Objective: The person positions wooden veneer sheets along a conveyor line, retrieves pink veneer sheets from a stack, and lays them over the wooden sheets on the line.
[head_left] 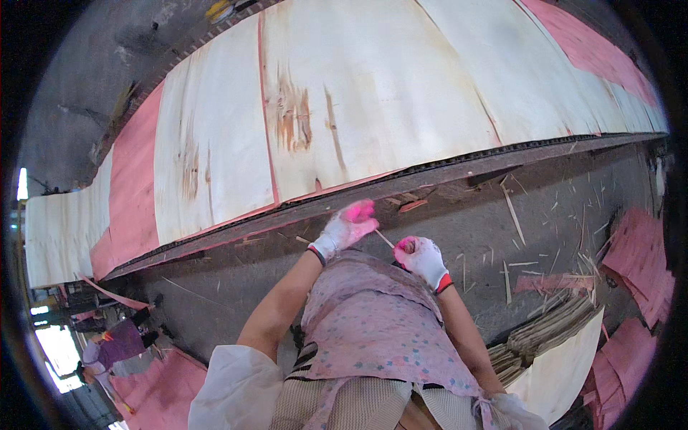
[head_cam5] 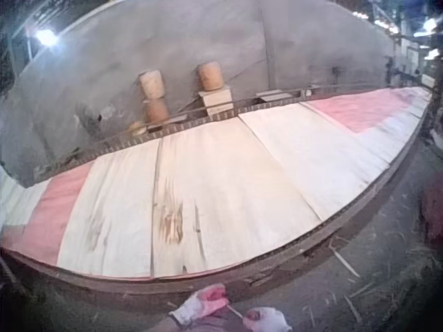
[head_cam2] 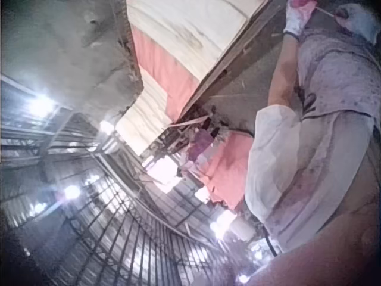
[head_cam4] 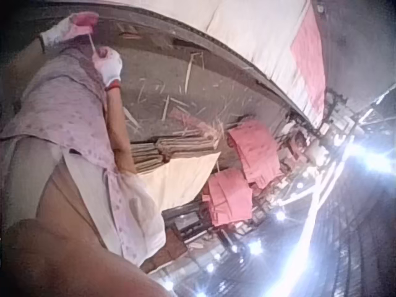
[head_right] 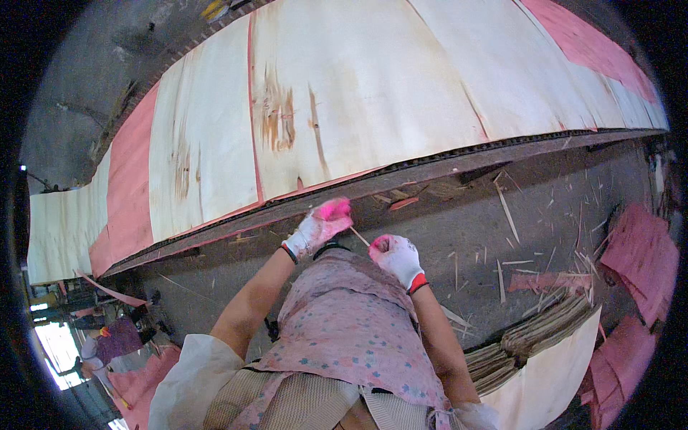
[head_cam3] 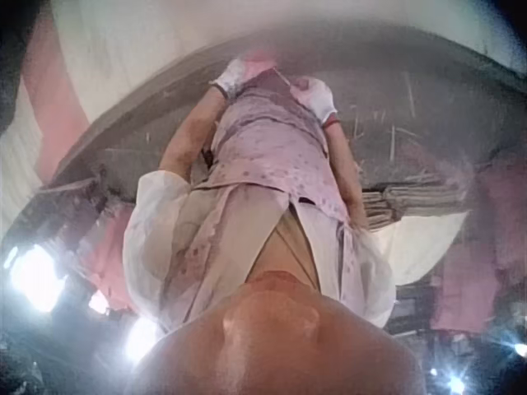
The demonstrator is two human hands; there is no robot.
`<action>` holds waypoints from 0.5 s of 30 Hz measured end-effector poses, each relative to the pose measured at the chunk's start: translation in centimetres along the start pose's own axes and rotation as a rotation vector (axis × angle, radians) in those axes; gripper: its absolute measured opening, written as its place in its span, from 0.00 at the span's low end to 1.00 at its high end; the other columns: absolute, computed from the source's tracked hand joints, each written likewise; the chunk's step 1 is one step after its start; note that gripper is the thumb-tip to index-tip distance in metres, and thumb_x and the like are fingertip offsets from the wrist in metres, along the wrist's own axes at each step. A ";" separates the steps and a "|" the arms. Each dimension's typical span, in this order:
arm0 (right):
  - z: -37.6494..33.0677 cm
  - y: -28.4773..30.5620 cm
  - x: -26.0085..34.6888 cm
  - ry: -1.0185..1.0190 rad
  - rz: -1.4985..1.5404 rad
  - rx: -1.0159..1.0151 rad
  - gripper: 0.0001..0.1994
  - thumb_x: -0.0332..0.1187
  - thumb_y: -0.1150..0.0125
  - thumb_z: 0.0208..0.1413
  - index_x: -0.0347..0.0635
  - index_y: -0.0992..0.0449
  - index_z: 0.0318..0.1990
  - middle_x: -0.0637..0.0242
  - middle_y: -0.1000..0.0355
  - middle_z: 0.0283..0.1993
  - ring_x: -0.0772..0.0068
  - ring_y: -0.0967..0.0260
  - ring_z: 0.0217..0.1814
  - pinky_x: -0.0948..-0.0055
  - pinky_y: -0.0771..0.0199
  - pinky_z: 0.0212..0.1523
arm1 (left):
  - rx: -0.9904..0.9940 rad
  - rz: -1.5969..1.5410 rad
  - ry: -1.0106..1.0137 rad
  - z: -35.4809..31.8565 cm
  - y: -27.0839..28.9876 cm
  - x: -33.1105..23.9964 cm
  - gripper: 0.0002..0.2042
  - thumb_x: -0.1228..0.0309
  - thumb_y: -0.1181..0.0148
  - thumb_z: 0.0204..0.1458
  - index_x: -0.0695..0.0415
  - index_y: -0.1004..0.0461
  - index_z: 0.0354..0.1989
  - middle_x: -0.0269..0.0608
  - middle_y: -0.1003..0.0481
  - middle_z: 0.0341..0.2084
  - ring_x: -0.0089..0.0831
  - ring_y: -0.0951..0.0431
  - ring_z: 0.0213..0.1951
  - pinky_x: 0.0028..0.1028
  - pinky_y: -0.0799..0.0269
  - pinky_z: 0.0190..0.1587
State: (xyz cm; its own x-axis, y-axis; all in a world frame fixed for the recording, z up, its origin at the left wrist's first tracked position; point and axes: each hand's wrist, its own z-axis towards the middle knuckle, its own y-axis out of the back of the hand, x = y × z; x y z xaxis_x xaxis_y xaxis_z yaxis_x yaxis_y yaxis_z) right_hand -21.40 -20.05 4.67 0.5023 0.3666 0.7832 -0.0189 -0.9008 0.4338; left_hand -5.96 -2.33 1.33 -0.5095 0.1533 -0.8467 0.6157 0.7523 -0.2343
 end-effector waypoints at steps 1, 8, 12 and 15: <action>0.9 -0.8 0.8 -0.039 0.044 0.021 0.08 0.37 0.39 0.46 0.42 0.22 0.28 0.72 0.29 0.18 0.82 0.35 0.20 0.77 0.35 0.23 | -0.005 -0.009 0.006 0.3 2.0 0.2 0.28 0.68 0.37 0.47 0.61 0.37 0.57 0.48 0.32 0.53 0.34 0.31 0.53 0.28 0.36 0.57; 8.9 -9.1 2.5 -0.183 0.372 0.105 0.08 0.32 0.39 0.49 0.36 0.24 0.29 0.70 0.28 0.22 0.80 0.34 0.21 0.78 0.32 0.23 | -0.685 1.086 -0.188 1.0 19.7 -1.7 0.31 0.63 0.43 0.43 0.60 0.39 0.58 0.52 0.35 0.55 0.43 0.36 0.58 0.31 0.41 0.61; 13.3 -13.8 4.7 -0.291 0.566 0.130 0.08 0.31 0.38 0.51 0.34 0.25 0.32 0.66 0.27 0.26 0.77 0.32 0.23 0.77 0.29 0.24 | -0.419 1.300 -0.019 0.0 28.9 -0.5 0.30 0.69 0.46 0.42 0.57 0.40 0.59 0.48 0.37 0.57 0.44 0.37 0.58 0.32 0.41 0.61; 15.9 -15.6 6.8 -0.424 0.487 0.093 0.07 0.30 0.39 0.51 0.35 0.25 0.33 0.64 0.26 0.27 0.77 0.32 0.23 0.77 0.29 0.24 | -0.239 1.430 -0.028 0.4 30.5 -1.3 0.31 0.69 0.46 0.42 0.57 0.41 0.60 0.46 0.37 0.58 0.42 0.37 0.58 0.33 0.41 0.60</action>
State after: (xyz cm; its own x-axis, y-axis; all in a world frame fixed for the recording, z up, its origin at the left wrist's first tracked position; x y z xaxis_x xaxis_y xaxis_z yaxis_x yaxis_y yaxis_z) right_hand -3.90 -7.22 -3.82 0.7533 -0.1948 0.6282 -0.2652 -0.9640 0.0190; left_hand 13.74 20.20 -4.87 0.4563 0.8401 -0.2934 0.4634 0.0571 0.8843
